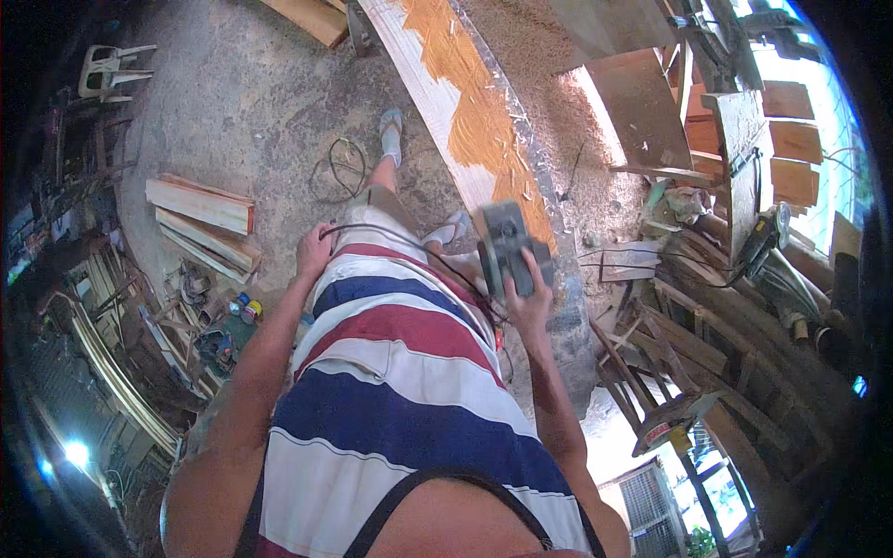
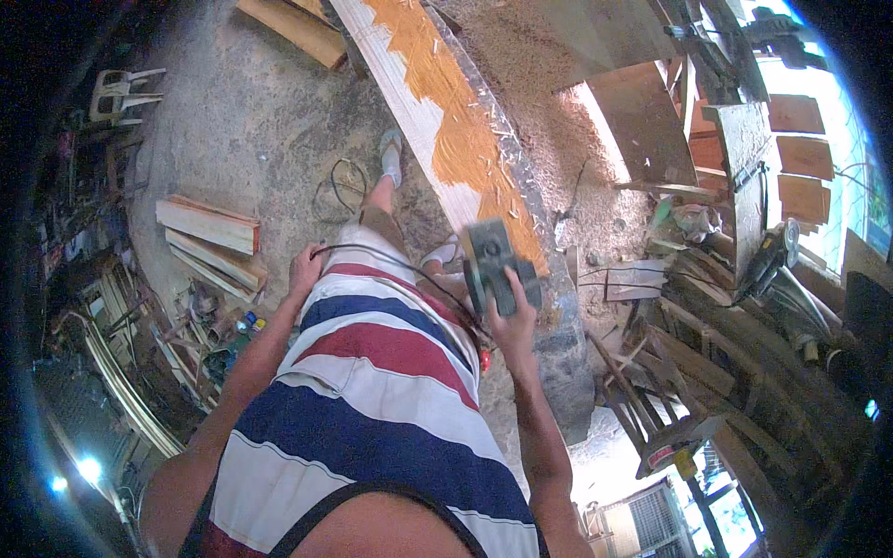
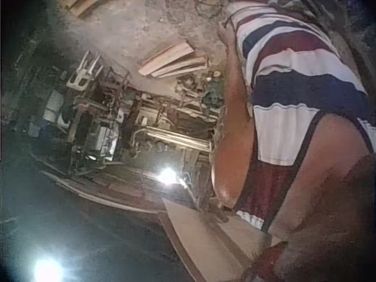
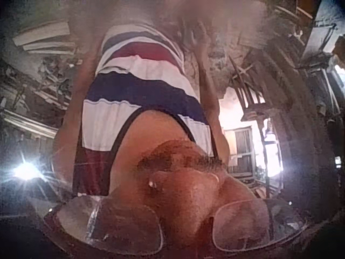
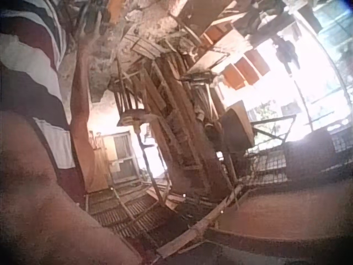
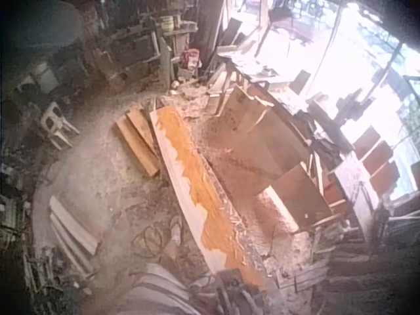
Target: Measuring a piece of wood with a tape measure and then using a power planer to smooth the surface.
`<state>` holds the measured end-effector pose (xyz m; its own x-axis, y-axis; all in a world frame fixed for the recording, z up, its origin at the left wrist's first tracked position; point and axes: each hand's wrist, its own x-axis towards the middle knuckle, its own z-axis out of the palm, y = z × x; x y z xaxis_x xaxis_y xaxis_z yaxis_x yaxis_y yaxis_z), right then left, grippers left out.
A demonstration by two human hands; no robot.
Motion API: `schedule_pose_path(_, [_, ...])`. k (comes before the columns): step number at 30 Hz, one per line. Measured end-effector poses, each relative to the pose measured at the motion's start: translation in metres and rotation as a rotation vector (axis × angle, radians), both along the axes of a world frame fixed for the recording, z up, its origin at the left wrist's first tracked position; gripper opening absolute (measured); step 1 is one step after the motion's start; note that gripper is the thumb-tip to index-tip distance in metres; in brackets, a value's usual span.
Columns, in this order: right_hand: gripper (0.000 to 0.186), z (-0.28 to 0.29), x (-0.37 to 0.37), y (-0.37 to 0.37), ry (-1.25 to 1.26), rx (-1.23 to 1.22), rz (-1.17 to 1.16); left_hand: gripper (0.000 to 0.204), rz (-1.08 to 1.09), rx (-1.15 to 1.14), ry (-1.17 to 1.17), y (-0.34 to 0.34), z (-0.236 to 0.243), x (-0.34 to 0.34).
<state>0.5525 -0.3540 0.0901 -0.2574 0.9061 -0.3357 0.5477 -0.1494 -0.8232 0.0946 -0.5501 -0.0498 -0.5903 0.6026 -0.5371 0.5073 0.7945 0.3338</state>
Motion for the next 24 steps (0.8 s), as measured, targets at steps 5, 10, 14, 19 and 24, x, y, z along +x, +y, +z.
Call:
schedule_pose_path(5, [0.051,-0.017,-0.109,0.091,0.055,0.089,0.012,0.038,0.159,-0.018,-0.056,-0.012,-0.015,-0.003])
schedule_pose_path(10, [0.05,-0.031,-0.232,0.197,0.029,0.138,0.082,0.045,0.298,0.039,-0.121,-0.022,-0.012,-0.005])
schedule_pose_path(14, [0.049,-0.04,-0.333,0.28,0.027,0.216,0.115,0.052,0.536,0.147,-0.206,-0.021,-0.001,-0.008])
schedule_pose_path(19, [0.053,-0.061,-0.471,0.407,0.04,0.437,0.232,0.059,0.804,0.247,-0.269,-0.009,0.002,-0.021])
schedule_pose_path(24, [0.048,-0.064,-0.575,0.49,0.096,0.527,0.186,0.046,0.757,0.311,-0.277,-0.003,0.006,-0.051])
